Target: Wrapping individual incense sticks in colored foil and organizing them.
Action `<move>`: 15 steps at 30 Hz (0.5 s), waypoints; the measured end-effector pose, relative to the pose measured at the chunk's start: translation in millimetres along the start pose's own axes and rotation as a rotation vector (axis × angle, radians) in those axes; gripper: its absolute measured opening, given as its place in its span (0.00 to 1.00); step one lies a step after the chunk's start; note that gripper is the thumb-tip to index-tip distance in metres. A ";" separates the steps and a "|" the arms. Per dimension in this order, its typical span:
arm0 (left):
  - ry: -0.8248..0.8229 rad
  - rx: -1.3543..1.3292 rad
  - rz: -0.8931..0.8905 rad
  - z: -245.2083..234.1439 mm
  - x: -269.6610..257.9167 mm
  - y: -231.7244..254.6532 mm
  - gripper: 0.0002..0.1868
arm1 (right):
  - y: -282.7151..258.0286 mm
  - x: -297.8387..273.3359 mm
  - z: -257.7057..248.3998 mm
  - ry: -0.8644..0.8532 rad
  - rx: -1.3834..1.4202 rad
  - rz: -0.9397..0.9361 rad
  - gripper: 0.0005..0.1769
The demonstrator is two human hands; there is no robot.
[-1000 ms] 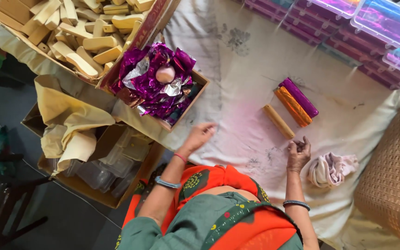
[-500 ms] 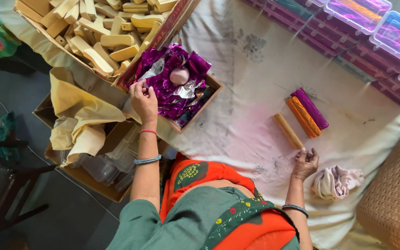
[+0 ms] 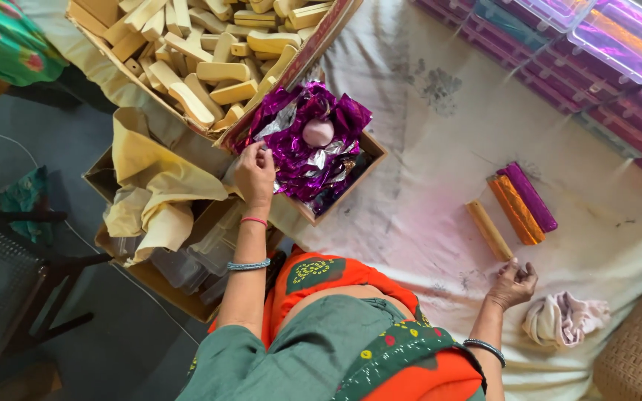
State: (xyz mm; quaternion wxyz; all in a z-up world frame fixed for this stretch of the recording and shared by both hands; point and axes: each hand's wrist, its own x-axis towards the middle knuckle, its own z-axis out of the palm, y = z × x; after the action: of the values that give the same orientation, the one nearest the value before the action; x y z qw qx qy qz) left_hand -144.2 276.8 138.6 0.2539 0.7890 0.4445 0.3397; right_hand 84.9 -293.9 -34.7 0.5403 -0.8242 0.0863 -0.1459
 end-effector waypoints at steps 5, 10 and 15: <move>0.043 0.132 0.199 -1.6 11.8 23.9 0.19 | -1.8 0.4 1.7 0.014 0.021 0.013 0.20; -0.003 0.264 0.146 12.0 10.1 14.3 0.09 | 0.3 -0.2 2.4 0.021 0.027 0.019 0.20; -0.095 0.164 0.298 22.3 -9.6 27.9 0.08 | -24.2 -4.1 2.4 0.041 0.043 0.059 0.21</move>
State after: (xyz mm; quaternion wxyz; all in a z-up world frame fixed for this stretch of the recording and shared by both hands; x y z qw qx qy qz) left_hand -116.1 252.9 140.9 0.1563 0.8794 0.3362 0.2985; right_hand 81.4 -280.9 -14.0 0.5600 -0.8064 0.1183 -0.1488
